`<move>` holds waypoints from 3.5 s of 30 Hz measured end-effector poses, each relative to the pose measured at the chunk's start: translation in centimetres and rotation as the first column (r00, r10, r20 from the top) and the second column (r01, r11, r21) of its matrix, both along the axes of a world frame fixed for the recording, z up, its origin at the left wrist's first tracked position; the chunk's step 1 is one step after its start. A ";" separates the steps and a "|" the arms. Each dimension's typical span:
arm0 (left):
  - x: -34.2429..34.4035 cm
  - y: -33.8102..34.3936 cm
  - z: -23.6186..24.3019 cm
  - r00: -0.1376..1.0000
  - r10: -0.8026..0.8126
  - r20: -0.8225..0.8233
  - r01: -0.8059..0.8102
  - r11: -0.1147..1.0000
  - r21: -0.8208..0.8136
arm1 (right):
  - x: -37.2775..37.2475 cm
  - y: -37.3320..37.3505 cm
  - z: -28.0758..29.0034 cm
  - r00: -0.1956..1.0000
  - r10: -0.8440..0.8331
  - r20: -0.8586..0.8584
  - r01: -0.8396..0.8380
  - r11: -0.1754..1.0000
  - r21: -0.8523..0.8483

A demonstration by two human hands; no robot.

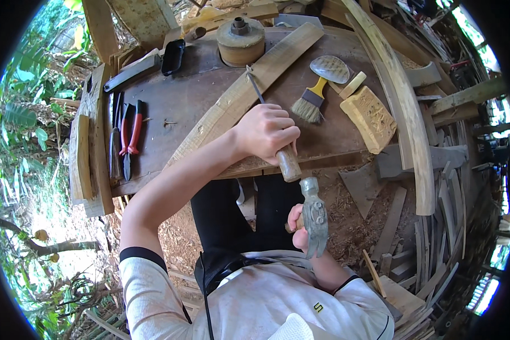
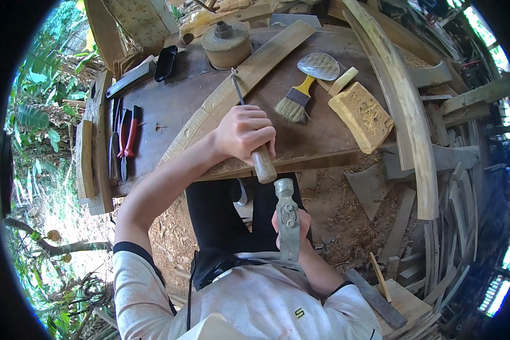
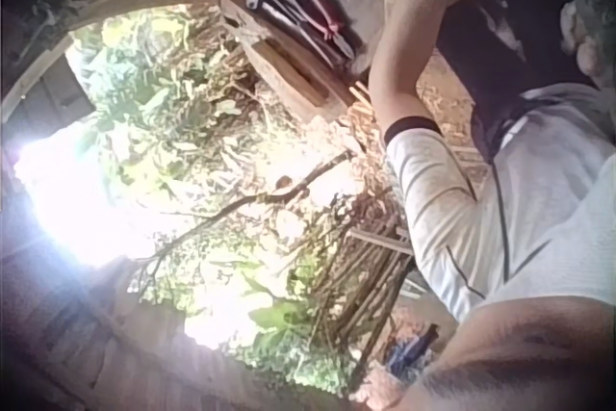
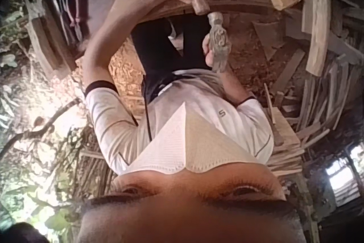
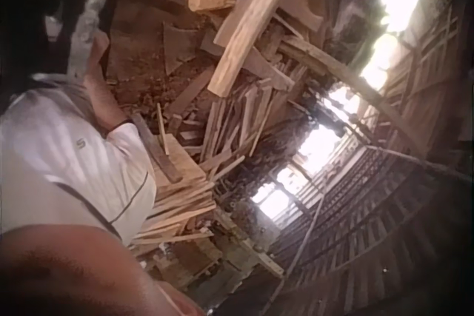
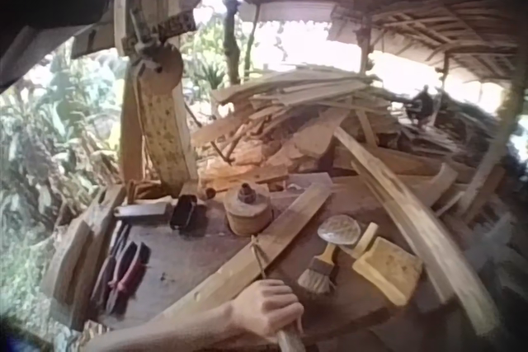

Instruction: The person holds a chisel against a curved wooden plank and repeatedly strikes the chisel handle with a hammer to carve the wood. The person maintains a steady grip and continues the same carving motion throughout the clip.

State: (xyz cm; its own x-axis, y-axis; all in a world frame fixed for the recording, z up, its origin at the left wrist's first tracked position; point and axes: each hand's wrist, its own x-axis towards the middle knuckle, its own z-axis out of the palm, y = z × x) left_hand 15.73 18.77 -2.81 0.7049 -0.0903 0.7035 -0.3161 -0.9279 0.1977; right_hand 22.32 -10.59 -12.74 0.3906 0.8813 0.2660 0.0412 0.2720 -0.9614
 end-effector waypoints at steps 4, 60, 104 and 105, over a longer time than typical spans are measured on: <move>0.0 0.2 0.0 0.999 -0.025 0.034 0.027 0.999 -0.042 | 0.0 0.0 0.7 0.999 0.034 0.027 -0.032 0.998 -0.051; 0.6 0.2 0.4 0.981 0.004 -0.194 -0.007 1.000 -0.018 | 1.9 1.1 1.3 0.946 -0.056 0.318 -0.016 0.976 0.218; 0.2 0.2 1.1 0.925 0.261 0.277 -0.165 0.930 -0.328 | 2.1 1.8 4.6 0.909 -0.036 -0.415 -0.018 0.992 -0.124; 0.1 0.7 1.0 0.959 0.147 0.244 -0.078 0.960 -0.270 | 2.2 1.8 4.5 0.906 -0.030 -0.423 -0.023 0.992 -0.121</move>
State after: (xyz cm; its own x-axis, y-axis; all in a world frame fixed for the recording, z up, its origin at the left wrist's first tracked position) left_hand 15.82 19.42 -1.76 0.4899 0.1856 0.8518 -0.2846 -0.8895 0.3575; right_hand 24.52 -8.80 -8.23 0.4461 0.8944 -0.0328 -0.3762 0.1542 -0.9136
